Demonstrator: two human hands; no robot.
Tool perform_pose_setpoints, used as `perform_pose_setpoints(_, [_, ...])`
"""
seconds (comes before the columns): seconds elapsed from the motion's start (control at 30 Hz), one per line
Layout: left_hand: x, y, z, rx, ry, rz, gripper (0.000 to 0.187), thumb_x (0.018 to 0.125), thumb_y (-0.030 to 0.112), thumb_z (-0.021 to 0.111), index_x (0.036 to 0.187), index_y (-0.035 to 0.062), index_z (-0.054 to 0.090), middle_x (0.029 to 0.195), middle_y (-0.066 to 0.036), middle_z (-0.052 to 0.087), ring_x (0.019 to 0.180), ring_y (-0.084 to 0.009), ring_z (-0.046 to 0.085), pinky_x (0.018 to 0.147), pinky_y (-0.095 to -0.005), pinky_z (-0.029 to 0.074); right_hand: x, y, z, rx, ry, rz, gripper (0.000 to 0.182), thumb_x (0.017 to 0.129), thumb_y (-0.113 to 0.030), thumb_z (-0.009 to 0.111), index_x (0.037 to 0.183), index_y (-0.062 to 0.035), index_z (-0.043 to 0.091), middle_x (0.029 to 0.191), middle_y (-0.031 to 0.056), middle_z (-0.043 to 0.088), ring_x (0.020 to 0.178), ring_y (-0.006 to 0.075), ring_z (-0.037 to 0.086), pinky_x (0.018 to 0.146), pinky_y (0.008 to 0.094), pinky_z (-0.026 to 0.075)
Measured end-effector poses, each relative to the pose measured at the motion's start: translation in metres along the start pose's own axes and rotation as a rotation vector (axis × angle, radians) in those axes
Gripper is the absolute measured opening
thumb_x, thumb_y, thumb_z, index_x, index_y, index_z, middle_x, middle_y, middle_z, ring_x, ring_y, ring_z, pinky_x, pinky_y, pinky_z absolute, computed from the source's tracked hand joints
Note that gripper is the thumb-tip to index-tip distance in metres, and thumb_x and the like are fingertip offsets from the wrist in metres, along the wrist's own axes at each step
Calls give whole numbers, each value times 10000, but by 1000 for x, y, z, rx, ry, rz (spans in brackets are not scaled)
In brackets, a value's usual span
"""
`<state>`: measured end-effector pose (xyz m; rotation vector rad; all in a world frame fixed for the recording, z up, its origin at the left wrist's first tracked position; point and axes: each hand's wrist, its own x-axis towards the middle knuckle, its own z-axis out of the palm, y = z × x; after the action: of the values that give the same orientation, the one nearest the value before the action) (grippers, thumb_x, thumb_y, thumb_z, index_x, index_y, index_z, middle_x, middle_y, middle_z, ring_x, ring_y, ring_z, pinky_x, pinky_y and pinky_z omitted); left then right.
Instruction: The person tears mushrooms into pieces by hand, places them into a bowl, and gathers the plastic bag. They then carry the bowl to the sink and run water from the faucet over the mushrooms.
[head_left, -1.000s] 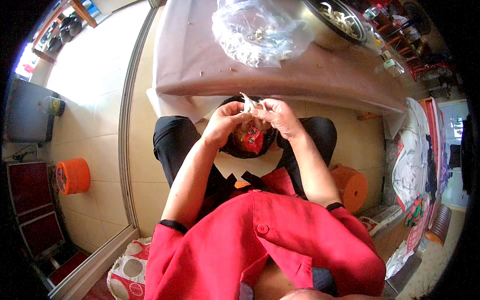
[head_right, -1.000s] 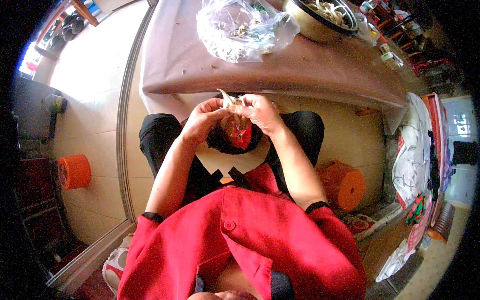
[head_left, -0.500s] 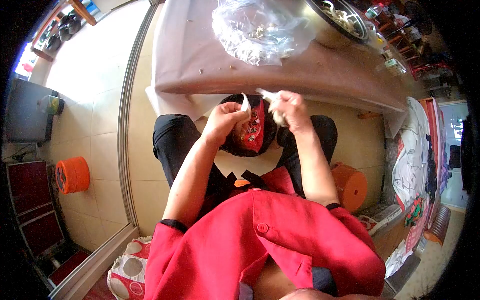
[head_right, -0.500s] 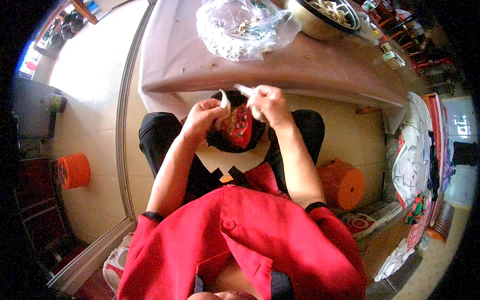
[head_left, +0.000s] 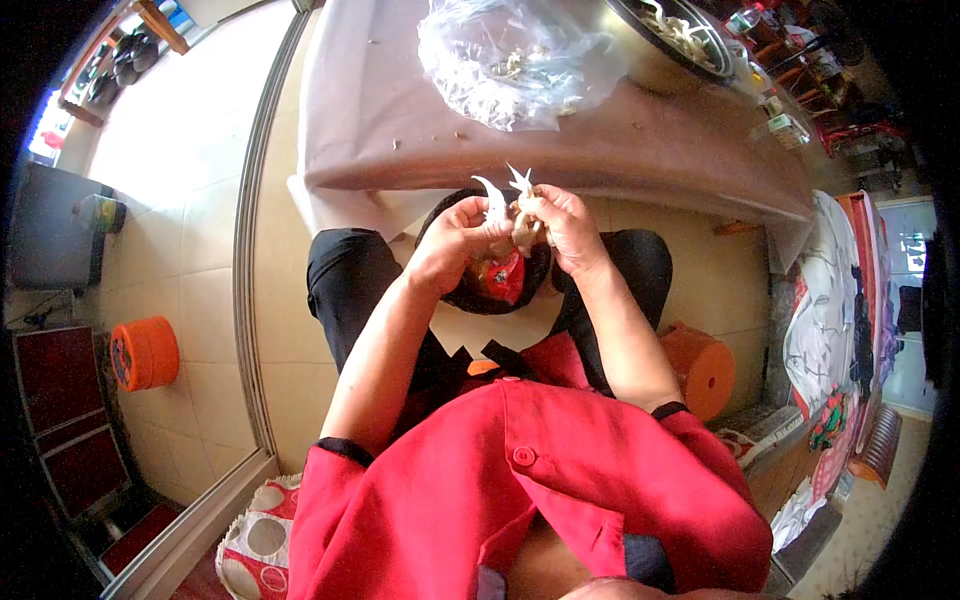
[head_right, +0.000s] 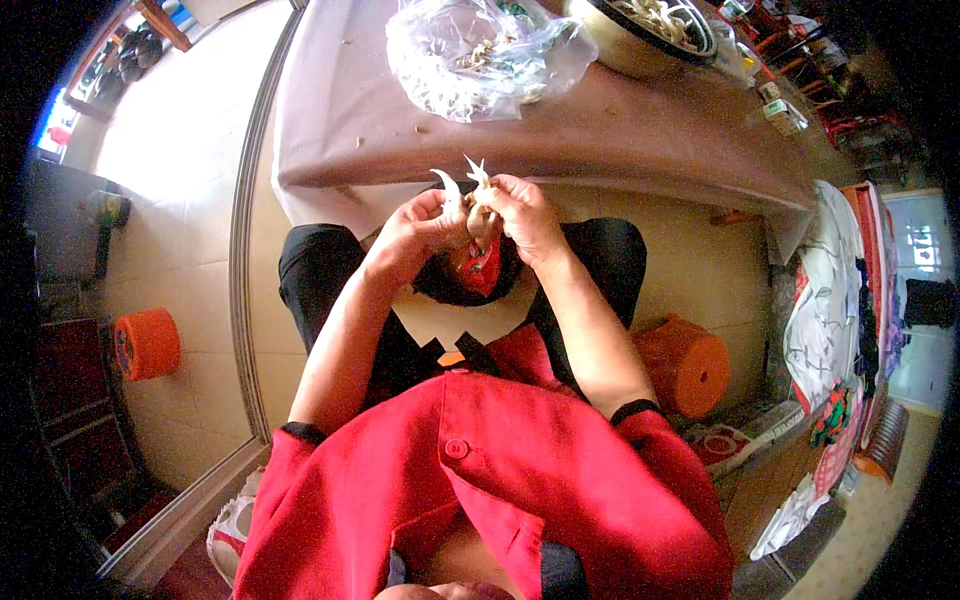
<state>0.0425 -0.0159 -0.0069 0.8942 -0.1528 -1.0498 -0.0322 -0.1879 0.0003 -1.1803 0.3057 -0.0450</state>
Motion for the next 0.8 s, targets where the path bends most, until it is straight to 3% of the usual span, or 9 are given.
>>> perform_pose_setpoints(0.03, [-2,1,4,44,-9,50,255,846,76,684,1053,6,553,954,-59,643,822,-133,622,755,-274,506,-1,-1,2,-6,-23,12,159,893,-168,567,897,-22,631,740,32,642,617,94,592,561,215,479])
perform_pose_setpoints(0.17, [2,-4,4,45,-15,101,340,761,-19,735,1040,-9,540,946,-70,642,808,-148,627,768,-291,515,0,3,5,-19,-11,-21,155,898,-183,594,926,-37,640,800,14,650,705,70,582,669,211,461])
perform_pose_setpoints(0.43, [6,-7,-4,120,10,91,314,777,-35,685,1061,7,558,948,-81,664,832,-163,648,796,-303,524,-9,-18,12,-192,-147,81,222,862,-199,664,1000,-26,648,896,23,663,774,87,592,729,247,471])
perform_pose_setpoints(0.53, [6,-8,-5,128,3,96,311,775,-38,678,1060,2,559,958,-83,663,838,-163,648,802,-300,522,-9,-21,9,-289,-147,38,224,845,-177,682,1009,-26,654,900,20,666,785,86,594,744,251,472])
perform_pose_setpoints(0.7, [8,-9,-8,200,15,97,323,772,-27,682,1069,-1,560,968,-86,663,842,-162,648,817,-300,519,-6,-18,0,-238,-199,162,194,808,-86,691,991,-26,664,919,22,673,819,88,599,782,251,468])
perform_pose_setpoints(0.73, [7,-9,-8,218,30,88,326,771,-28,680,1073,-4,560,965,-87,663,837,-162,649,818,-302,520,-7,-18,1,-238,-199,162,194,808,-86,691,991,-26,664,919,22,673,819,88,599,782,251,468])
perform_pose_setpoints(0.8, [5,-7,-6,236,45,79,329,770,-28,678,1076,-7,560,961,-89,664,831,-163,649,819,-303,521,-9,-18,4,-210,-236,72,222,790,-150,716,994,-82,661,838,-55,648,671,6,537,552,160,413])
